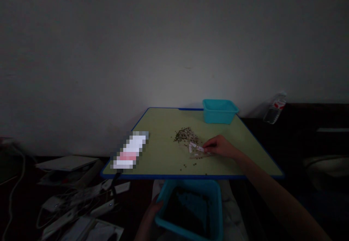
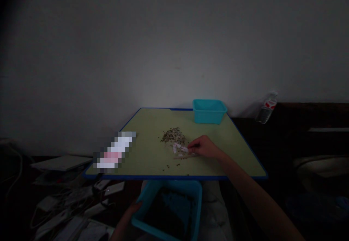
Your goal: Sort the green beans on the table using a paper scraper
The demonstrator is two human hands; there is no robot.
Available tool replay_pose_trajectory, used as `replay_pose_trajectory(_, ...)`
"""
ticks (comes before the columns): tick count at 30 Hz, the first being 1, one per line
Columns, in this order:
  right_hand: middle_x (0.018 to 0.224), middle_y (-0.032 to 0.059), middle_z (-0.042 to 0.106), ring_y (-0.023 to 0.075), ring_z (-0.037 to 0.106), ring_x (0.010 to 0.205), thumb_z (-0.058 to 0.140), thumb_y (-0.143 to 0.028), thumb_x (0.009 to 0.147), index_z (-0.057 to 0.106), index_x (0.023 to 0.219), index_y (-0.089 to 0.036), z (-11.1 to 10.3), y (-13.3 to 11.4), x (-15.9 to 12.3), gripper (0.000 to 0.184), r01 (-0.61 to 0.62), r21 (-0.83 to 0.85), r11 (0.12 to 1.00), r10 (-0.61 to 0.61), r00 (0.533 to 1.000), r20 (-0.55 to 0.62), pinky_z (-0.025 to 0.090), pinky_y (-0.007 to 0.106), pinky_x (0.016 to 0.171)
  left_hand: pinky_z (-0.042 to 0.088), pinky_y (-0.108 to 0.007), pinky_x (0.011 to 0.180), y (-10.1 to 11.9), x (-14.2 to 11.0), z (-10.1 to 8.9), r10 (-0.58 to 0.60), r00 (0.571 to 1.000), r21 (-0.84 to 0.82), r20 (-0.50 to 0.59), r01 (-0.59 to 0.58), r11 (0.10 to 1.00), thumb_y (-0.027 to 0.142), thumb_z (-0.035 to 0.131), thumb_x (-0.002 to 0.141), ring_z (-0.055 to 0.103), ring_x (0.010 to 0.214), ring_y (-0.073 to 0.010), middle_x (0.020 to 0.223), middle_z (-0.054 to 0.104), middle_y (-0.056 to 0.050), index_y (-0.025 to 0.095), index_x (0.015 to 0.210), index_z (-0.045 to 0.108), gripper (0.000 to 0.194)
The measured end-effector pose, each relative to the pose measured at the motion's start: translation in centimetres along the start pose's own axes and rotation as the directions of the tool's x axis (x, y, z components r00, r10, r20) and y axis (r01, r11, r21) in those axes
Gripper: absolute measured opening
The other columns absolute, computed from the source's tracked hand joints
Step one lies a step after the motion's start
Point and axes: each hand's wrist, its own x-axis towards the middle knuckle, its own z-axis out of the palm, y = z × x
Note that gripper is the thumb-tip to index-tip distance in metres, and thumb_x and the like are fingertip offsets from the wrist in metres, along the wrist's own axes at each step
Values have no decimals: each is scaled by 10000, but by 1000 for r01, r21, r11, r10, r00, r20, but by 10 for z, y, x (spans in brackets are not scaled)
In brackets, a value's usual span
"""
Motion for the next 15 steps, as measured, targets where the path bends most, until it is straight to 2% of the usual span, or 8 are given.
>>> replay_pose_trajectory(5, 786, 45, 816, 183, 650, 671, 783, -309, 798, 902, 931, -197, -1, -2, -1, 210, 7, 10, 1000, -7, 1000, 12, 459, 283, 644, 483, -645, 1167, 1, -2, -2, -20, 999, 77, 41, 17, 997, 496, 953, 562, 628, 1397, -527, 1084, 899, -158, 238, 920, 881, 447)
replay_pose_trajectory(9, 798, 48, 817, 181, 648, 671, 784, -307, 799, 902, 959, -192, -1, -3, -2, 229, -2, 30, 1000, 1, 999, 36, 456, 282, 639, 481, -645, 1167, 4, -4, 4, -32, 999, 50, 21, 31, 998, 523, 985, 497, 619, 1407, -528, 1021, 903, -159, 229, 913, 881, 520)
replay_pose_trajectory(12, 754, 41, 800, 171, 624, 636, 796, -337, 805, 903, 961, -197, -1, -3, -2, 235, -8, 19, 1000, 8, 999, 31, 438, 281, 625, 482, -668, 1156, 3, -3, 6, -37, 998, 84, -44, 40, 996, 536, 996, 432, 612, 1408, -539, 957, 902, -157, 230, 912, 877, 581)
replay_pose_trajectory(15, 760, 45, 804, 169, 622, 641, 811, -371, 793, 902, 932, -194, -1, -2, -2, 242, 6, 31, 999, -8, 999, 42, 439, 279, 626, 478, -688, 1151, 1, -2, 3, -21, 999, 82, -26, 23, 996, 541, 953, 469, 594, 1425, -544, 1058, 898, -155, 242, 936, 863, 561)
